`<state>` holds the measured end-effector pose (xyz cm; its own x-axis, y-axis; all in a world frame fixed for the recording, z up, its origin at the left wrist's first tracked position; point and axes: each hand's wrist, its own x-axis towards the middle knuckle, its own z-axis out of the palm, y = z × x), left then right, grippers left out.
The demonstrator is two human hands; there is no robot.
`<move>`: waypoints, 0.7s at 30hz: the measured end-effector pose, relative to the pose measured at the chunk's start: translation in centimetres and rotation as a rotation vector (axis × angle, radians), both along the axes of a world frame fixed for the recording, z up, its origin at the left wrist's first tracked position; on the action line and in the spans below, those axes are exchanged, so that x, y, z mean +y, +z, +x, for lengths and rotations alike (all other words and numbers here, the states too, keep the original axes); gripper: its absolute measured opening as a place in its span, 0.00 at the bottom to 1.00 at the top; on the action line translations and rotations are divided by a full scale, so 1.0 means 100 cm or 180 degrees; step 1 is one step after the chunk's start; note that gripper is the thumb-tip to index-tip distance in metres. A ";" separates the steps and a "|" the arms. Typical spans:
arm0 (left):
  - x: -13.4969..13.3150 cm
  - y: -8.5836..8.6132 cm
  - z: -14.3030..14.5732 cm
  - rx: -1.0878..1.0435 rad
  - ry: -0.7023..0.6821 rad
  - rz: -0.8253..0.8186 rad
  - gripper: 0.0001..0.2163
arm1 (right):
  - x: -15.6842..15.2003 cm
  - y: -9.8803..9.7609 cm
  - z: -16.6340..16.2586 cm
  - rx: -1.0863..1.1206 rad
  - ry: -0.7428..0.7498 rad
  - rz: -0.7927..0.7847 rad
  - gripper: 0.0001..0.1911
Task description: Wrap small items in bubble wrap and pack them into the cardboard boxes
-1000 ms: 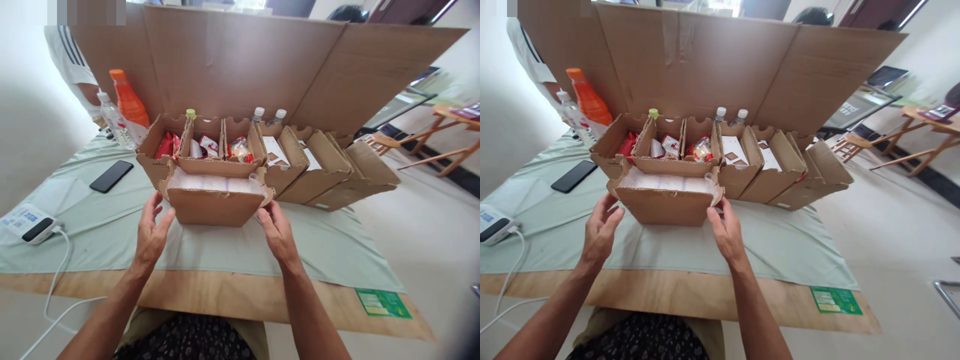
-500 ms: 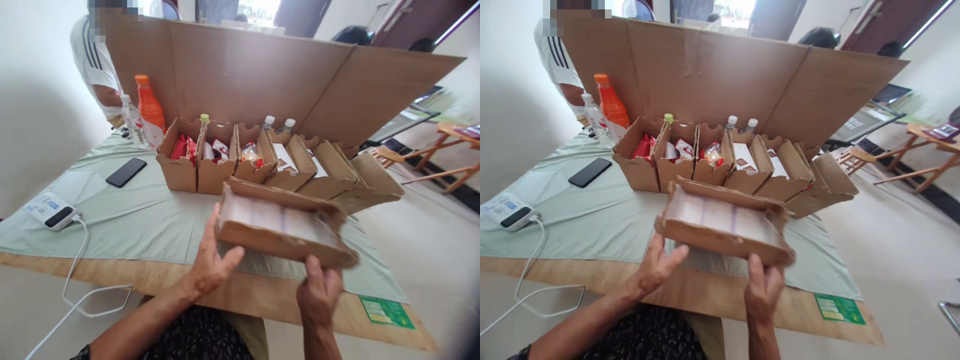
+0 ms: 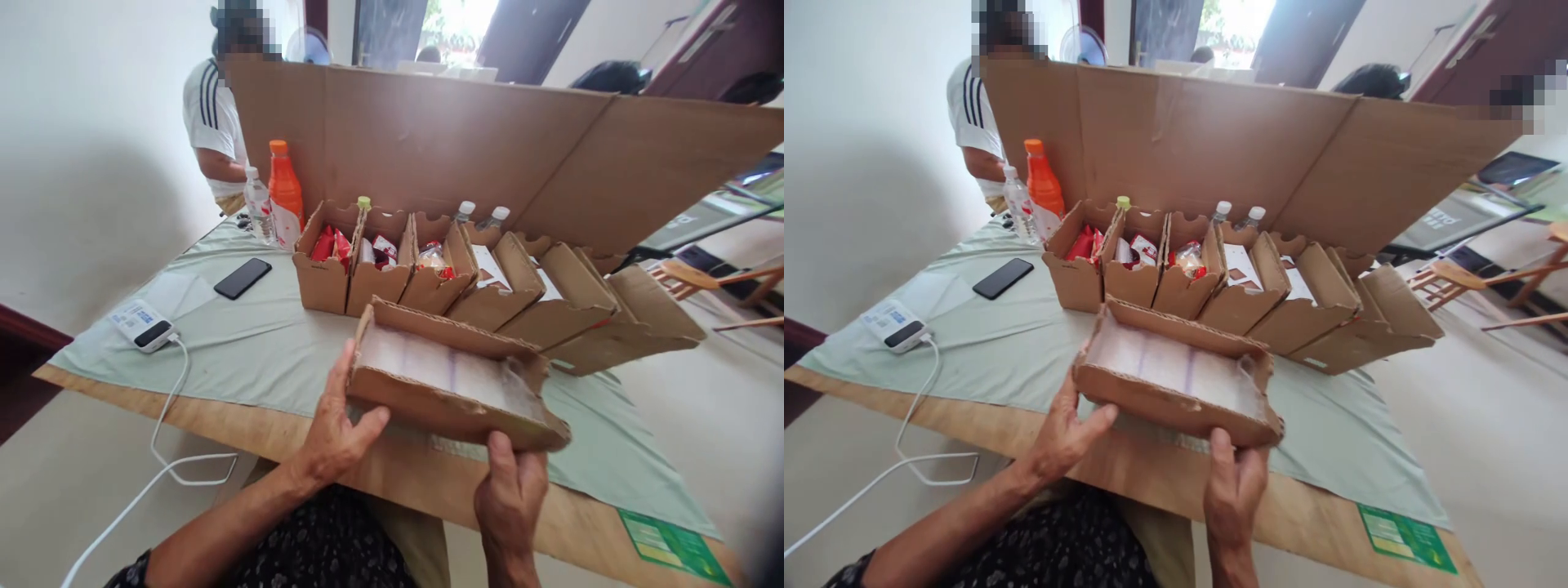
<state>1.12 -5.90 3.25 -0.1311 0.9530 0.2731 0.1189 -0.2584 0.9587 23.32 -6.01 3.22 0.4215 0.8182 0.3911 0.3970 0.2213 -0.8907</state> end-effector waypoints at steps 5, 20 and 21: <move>-0.007 -0.012 -0.004 0.0088 0.0073 -0.0146 0.39 | 0.001 -0.004 -0.007 0.0047 0.0203 0.0076 0.31; -0.010 -0.030 -0.071 0.0154 0.0324 -0.0432 0.37 | 0.022 -0.041 -0.011 0.0107 0.1098 -0.0377 0.31; -0.006 -0.028 -0.066 0.0115 0.0315 -0.0462 0.36 | 0.026 -0.040 -0.013 0.0074 0.1111 -0.0407 0.30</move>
